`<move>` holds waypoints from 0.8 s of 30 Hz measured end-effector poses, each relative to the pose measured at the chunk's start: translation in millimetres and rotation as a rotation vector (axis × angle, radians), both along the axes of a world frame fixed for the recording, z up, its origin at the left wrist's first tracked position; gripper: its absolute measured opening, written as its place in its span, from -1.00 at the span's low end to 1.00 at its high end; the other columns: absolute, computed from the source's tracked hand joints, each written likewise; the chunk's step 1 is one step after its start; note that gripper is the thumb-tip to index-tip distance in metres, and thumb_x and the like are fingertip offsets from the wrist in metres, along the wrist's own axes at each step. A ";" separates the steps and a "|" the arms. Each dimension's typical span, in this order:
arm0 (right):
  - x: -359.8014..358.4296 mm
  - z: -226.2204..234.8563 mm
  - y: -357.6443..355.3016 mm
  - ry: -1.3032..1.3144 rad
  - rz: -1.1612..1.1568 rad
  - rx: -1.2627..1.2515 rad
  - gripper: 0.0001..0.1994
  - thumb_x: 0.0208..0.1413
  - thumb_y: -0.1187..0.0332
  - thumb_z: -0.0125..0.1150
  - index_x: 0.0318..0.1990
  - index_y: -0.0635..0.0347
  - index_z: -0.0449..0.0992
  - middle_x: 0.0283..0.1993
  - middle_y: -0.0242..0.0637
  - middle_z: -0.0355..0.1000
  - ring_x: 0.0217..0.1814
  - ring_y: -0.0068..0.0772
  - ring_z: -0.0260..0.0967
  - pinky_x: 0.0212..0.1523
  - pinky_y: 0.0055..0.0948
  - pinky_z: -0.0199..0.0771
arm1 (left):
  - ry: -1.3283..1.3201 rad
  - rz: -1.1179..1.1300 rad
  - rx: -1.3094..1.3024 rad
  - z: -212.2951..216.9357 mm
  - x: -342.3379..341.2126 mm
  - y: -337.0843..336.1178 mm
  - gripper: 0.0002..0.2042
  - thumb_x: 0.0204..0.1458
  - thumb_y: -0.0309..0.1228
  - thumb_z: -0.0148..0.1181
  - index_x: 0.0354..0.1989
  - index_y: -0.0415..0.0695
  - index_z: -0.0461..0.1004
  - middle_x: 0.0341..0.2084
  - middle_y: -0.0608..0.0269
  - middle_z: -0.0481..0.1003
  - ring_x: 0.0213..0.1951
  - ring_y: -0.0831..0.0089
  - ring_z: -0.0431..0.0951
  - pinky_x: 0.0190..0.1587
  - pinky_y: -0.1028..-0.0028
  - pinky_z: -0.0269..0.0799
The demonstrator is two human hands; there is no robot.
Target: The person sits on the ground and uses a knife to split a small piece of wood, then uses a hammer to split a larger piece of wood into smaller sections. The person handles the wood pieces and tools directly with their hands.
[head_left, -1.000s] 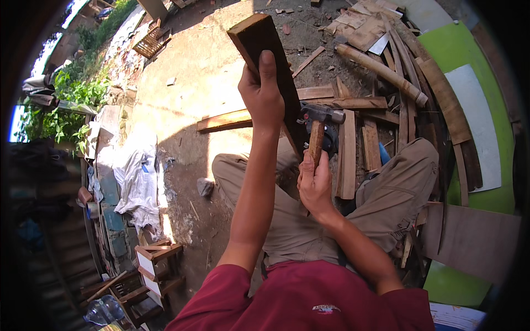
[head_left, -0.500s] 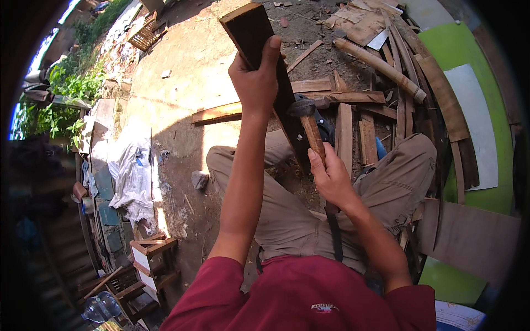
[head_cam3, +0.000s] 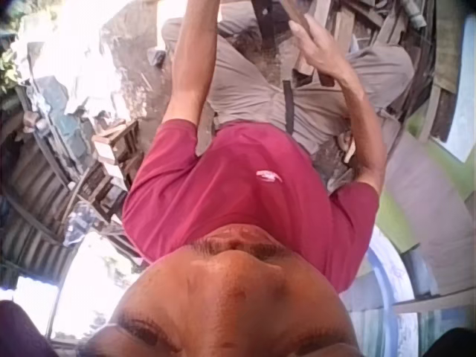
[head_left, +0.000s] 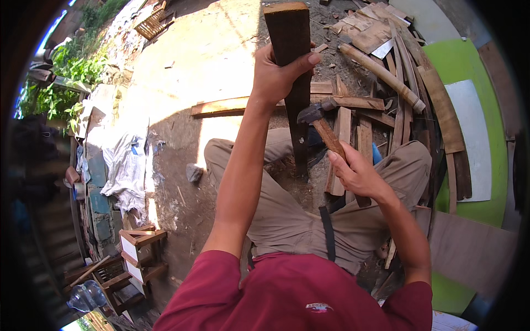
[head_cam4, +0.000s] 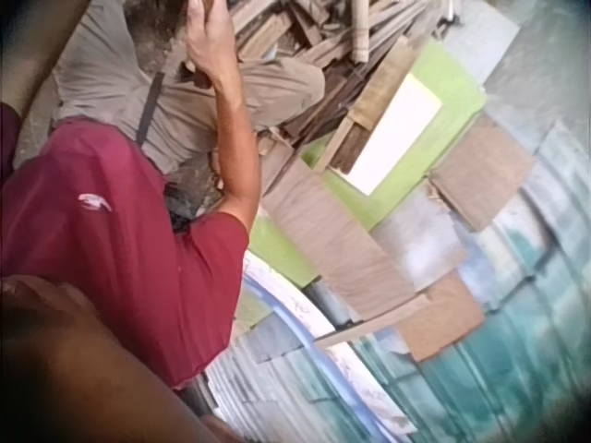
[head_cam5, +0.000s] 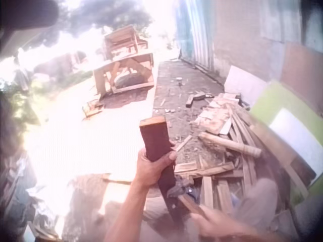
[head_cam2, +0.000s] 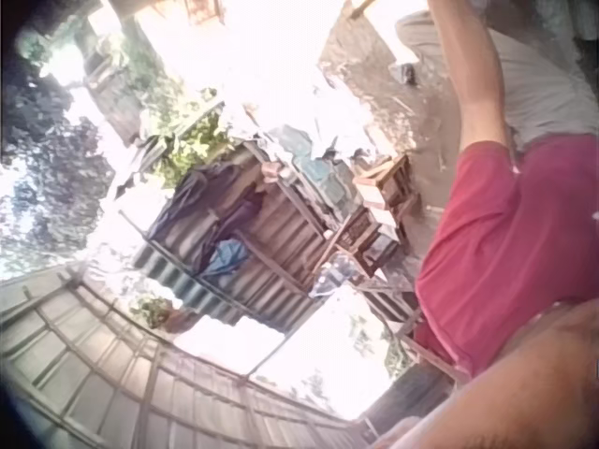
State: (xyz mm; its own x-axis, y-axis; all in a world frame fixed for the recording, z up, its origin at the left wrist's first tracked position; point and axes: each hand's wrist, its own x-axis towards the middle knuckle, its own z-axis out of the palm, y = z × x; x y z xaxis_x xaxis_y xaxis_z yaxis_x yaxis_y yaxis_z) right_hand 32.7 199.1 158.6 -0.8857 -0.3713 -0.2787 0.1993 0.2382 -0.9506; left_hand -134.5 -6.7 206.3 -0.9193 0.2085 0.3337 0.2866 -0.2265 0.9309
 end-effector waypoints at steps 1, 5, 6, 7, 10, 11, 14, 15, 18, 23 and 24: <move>-0.5 1.7 3.4 -0.024 0.018 -0.013 -0.68 0.44 0.09 -0.02 -0.10 0.21 0.34 -0.50 -0.45 0.21 -0.52 -0.60 0.15 -0.50 -0.44 0.25 | 0.011 -0.012 -0.027 0.2 -1.3 1.1 -0.69 0.04 -0.42 0.44 -0.11 -0.30 0.53 -0.45 0.22 0.59 -0.41 0.47 0.62 -0.34 0.46 0.56; -5.1 30.6 26.7 -0.433 0.104 -0.171 -0.69 0.45 0.05 -0.04 -0.14 0.12 0.31 -0.54 -0.55 0.12 -0.62 -0.72 0.04 -0.66 -0.56 0.13 | -0.008 -0.139 0.037 4.5 4.0 5.8 -0.71 0.00 -0.39 0.49 -0.18 -0.26 0.58 -0.48 0.27 0.59 -0.43 0.52 0.59 -0.36 0.48 0.52; -10.3 41.1 39.3 -0.508 0.164 -0.165 -0.70 0.45 0.05 -0.05 -0.16 0.11 0.30 -0.55 -0.56 0.10 -0.64 -0.74 0.01 -0.68 -0.58 0.09 | -0.017 -0.193 0.082 5.2 5.5 5.5 -0.74 0.00 -0.39 0.50 -0.21 -0.24 0.60 -0.49 0.30 0.59 -0.44 0.55 0.58 -0.37 0.50 0.50; -12.2 51.2 52.0 -0.577 0.213 -0.158 -0.70 0.45 0.05 -0.05 -0.17 0.10 0.29 -0.56 -0.58 0.08 -0.66 -0.75 -0.02 -0.71 -0.61 0.05 | -0.006 -0.218 0.080 3.9 4.4 5.1 -0.69 0.00 -0.35 0.49 -0.17 -0.26 0.57 -0.49 0.24 0.58 -0.44 0.48 0.59 -0.37 0.45 0.52; 1.2 71.8 76.5 -0.562 0.259 0.080 -0.70 0.45 0.06 -0.04 -0.18 0.10 0.29 -0.56 -0.60 0.07 -0.64 -0.73 -0.01 -0.69 -0.59 0.05 | 0.047 -0.236 0.105 -1.5 -3.8 -12.7 -0.59 0.04 -0.28 0.43 -0.07 -0.32 0.49 -0.50 0.12 0.53 -0.43 0.32 0.57 -0.35 0.33 0.54; 9.4 63.9 84.8 -0.586 0.197 -0.001 -0.69 0.44 0.06 -0.01 -0.17 0.13 0.32 -0.55 -0.58 0.12 -0.62 -0.74 0.04 -0.66 -0.59 0.07 | 0.035 -0.185 0.117 -4.6 -10.6 -21.0 -0.59 0.05 -0.28 0.42 -0.06 -0.32 0.48 -0.50 0.12 0.53 -0.44 0.32 0.57 -0.33 0.33 0.54; 31.0 46.0 78.9 -0.212 0.099 0.094 -0.69 0.44 0.09 -0.01 -0.15 0.17 0.35 -0.54 -0.56 0.17 -0.60 -0.75 0.06 -0.63 -0.60 0.10 | -0.005 -0.022 0.129 -11.0 -23.7 -30.8 -0.64 0.09 -0.30 0.40 -0.08 -0.30 0.52 -0.47 0.16 0.56 -0.42 0.37 0.60 -0.30 0.39 0.54; 34.6 40.2 70.5 -0.212 0.039 0.059 -0.69 0.45 0.11 -0.01 -0.14 0.21 0.35 -0.52 -0.53 0.22 -0.60 -0.76 0.07 -0.61 -0.62 0.10 | -0.014 0.045 0.102 -11.0 -25.6 -26.5 -0.66 0.09 -0.30 0.40 -0.09 -0.29 0.53 -0.46 0.18 0.57 -0.42 0.39 0.60 -0.30 0.41 0.54; 34.1 14.6 28.9 -0.140 -0.183 -0.140 -0.72 0.48 0.11 -0.09 -0.10 0.15 0.31 -0.55 -0.54 0.11 -0.67 -0.76 -0.03 -0.69 -0.64 0.00 | -0.048 0.142 0.044 -7.9 -24.9 -7.9 -0.70 0.08 -0.35 0.42 -0.11 -0.28 0.57 -0.45 0.22 0.59 -0.42 0.48 0.62 -0.33 0.46 0.55; 22.4 -5.0 -17.4 -0.193 -0.418 -0.405 -0.72 0.48 0.09 -0.10 -0.10 0.12 0.30 -0.55 -0.51 0.13 -0.71 -0.74 0.00 -0.74 -0.61 0.08 | -0.013 0.118 0.037 -7.1 -5.0 11.2 -0.76 0.00 -0.35 0.51 -0.28 -0.22 0.61 -0.50 0.33 0.60 -0.45 0.61 0.58 -0.37 0.53 0.50; 20.6 -10.2 -23.1 -0.188 -0.435 -0.461 -0.73 0.48 0.10 -0.10 -0.10 0.11 0.30 -0.55 -0.51 0.14 -0.72 -0.74 0.01 -0.74 -0.60 0.11 | 0.011 0.123 0.053 -7.3 -4.3 12.2 -0.75 -0.02 -0.32 0.54 -0.34 -0.20 0.61 -0.52 0.37 0.60 -0.47 0.65 0.56 -0.39 0.56 0.48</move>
State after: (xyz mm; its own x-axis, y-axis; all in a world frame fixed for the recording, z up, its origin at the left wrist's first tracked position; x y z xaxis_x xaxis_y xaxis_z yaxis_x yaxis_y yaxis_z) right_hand 53.2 176.0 148.4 -0.9335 -0.1095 -0.3415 0.3583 -0.3246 -0.8754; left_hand -138.7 5.6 199.0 -0.9330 0.0766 0.3517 0.3254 -0.2381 0.9151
